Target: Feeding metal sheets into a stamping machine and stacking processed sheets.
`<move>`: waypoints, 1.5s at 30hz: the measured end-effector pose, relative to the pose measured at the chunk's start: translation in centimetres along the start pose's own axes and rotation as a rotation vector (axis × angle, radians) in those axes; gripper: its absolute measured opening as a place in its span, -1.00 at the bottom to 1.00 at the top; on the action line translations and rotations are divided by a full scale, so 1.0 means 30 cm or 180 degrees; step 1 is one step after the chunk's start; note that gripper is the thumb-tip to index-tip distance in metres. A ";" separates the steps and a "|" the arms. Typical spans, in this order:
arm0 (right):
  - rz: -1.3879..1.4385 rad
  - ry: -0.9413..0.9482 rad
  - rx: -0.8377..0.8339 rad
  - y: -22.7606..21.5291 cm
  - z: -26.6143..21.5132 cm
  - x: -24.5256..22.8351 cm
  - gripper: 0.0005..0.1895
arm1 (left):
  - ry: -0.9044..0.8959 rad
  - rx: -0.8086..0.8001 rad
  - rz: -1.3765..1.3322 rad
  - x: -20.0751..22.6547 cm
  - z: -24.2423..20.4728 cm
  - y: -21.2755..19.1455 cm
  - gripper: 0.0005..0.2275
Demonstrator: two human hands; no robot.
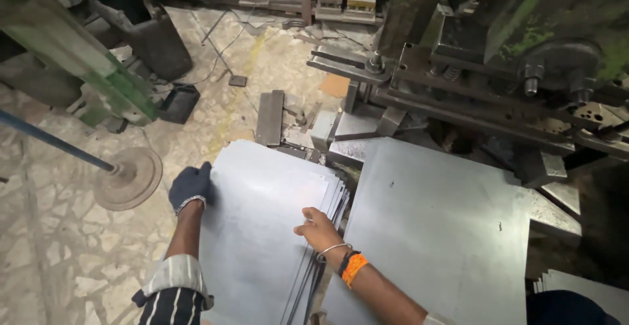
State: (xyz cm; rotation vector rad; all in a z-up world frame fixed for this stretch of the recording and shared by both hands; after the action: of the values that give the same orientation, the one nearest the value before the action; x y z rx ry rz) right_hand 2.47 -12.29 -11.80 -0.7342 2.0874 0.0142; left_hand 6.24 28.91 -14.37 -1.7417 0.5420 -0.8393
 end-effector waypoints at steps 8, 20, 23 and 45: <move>-0.3393 0.0237 -0.1142 0.097 -0.287 -0.176 -0.15 | 0.1450 0.2397 -0.0128 0.264 -0.471 -0.233 -0.60; -0.2701 -0.0650 -0.0312 0.070 -0.238 -0.215 -0.24 | 0.0195 0.0481 -0.0660 0.121 -0.342 -0.449 -0.45; -0.1456 -0.1213 0.0220 -0.069 -0.397 -0.319 -0.25 | 0.0205 0.0628 -0.1412 0.205 -0.382 -0.592 -0.56; 0.2320 -0.1034 0.2148 -1.275 -0.711 0.161 -0.58 | 0.0811 -0.2165 -0.3706 1.176 -0.883 0.026 -0.55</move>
State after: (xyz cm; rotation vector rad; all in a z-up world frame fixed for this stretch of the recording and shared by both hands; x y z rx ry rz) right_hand 3.71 -52.07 7.10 0.4190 1.7680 -0.1497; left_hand 8.99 -13.01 -0.90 -2.6139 -0.1386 -1.8459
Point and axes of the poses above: each hand's wrist, its own z-axis towards the middle knuckle, its own y-axis out of the palm, x = y × z, the point moved 5 cm from there along z, towards the middle knuckle, and after that the axes turned 6 degrees about y, right-handed, at the moved point
